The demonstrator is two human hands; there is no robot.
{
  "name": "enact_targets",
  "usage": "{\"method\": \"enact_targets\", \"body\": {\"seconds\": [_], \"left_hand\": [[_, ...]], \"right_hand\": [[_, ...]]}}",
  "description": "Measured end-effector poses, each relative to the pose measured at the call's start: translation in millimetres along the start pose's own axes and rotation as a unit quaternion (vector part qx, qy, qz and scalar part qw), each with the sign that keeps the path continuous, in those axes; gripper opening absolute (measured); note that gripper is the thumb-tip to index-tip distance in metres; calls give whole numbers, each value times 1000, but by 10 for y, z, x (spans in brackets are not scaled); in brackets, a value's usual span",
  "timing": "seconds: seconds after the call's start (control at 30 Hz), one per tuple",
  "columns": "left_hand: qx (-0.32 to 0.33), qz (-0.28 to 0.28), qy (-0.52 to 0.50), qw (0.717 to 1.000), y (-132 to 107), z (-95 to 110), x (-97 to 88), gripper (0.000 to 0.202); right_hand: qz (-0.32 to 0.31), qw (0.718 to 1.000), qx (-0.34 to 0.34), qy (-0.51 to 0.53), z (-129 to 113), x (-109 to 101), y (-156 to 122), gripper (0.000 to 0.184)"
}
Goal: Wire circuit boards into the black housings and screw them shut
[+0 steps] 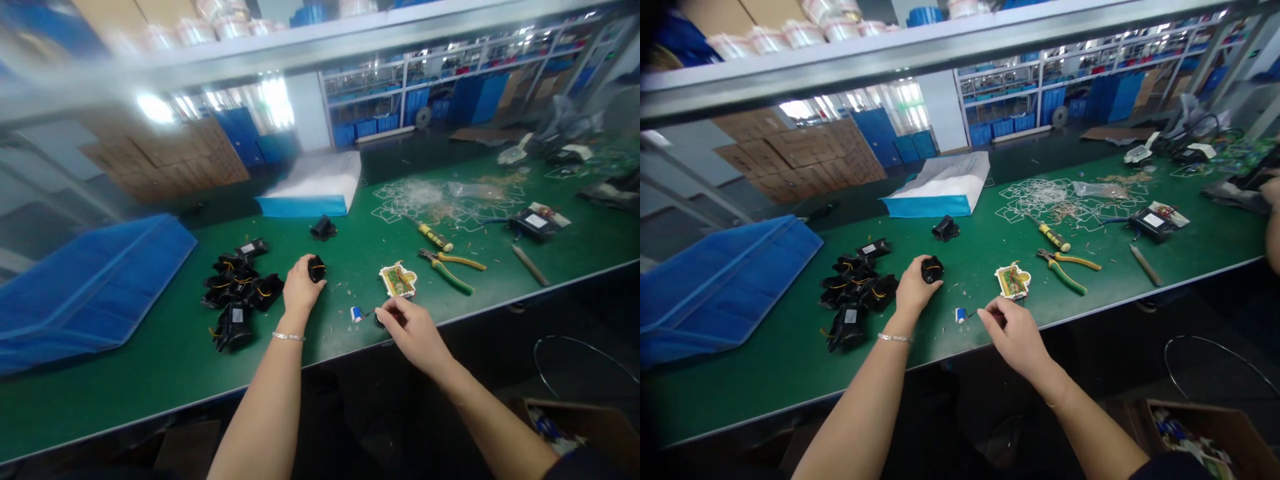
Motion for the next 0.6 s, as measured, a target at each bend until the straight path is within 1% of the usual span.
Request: {"method": "enact_targets", "body": {"seconds": [0.1,0.13,0.2,0.3,0.37,0.5,0.53,0.6], "left_hand": [[-39,48,53,997,31,-172,-165,63],[-41,65,64,995,28,-187,-220,64],[-26,97,75,992,-1,-138,-322,69],[22,125,80,989,-90,82,-415,74],[60,124,69,988,-162,272,-429,71],[142,84,29,986,-308,651,-347,57],[161,71,22,984,-342,730,-313,53],[192,48,14,980,-401,857,-240,45]], "right_hand": [[79,994,59,54,231,-330,-272,27],[110,988,75,74,323,-444,-344,27],[166,973,95,130,501,-629,-446,28],[228,941,113,224,707,-785,-503,26],[253,922,120,267,761,-830,-493,24],[289,889,123,332,717,-862,-410,23],[292,880,131,350,708,-847,-387,25],[277,866,150,387,700,-782,-344,27]]}}
Point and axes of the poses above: each hand's wrist, its own y-axis towards the middle knuckle, its own x-axis out of the palm, z = x × y, the point moved 10 cm from there along y, towards the middle knuckle, and after that the axes turned 13 degrees about -x, right-handed, at the moved point
